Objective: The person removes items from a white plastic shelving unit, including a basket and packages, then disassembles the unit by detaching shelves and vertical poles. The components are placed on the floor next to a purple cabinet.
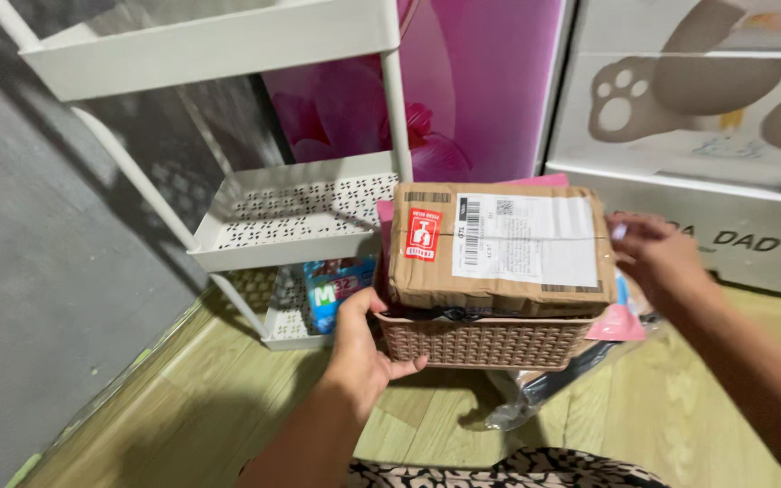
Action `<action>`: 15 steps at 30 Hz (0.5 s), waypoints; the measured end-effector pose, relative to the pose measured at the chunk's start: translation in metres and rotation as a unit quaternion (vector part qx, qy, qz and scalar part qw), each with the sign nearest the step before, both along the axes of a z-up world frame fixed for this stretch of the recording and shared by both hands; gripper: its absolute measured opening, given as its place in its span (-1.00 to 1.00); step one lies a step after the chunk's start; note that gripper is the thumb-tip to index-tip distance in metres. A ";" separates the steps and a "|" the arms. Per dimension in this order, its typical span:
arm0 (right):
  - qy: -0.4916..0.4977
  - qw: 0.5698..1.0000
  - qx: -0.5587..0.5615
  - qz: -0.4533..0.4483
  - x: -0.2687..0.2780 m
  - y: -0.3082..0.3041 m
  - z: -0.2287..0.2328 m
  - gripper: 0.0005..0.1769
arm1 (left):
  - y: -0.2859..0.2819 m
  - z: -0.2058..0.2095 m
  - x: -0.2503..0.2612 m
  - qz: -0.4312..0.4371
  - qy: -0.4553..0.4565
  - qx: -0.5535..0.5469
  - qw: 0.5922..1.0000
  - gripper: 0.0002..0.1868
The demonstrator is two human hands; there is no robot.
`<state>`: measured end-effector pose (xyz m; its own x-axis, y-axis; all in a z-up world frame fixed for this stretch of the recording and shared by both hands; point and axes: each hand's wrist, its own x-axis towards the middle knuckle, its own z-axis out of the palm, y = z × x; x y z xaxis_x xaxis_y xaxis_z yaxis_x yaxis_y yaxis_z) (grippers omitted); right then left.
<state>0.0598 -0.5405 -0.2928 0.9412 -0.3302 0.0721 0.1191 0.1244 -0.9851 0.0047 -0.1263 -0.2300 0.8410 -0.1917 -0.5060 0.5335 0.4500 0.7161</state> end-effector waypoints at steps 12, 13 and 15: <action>-0.033 0.984 -0.171 0.032 -0.076 0.062 0.139 -0.63 | -0.063 0.008 -0.003 0.040 0.103 -0.061 0.992 -0.66; 0.002 0.980 -0.197 0.002 -0.079 0.064 0.141 -0.66 | -0.068 0.007 -0.003 0.030 0.100 -0.066 0.992 -0.64; 0.004 0.953 -0.302 -0.021 -0.085 0.066 0.143 -0.60 | -0.077 0.005 -0.002 0.010 0.094 -0.078 0.992 -0.60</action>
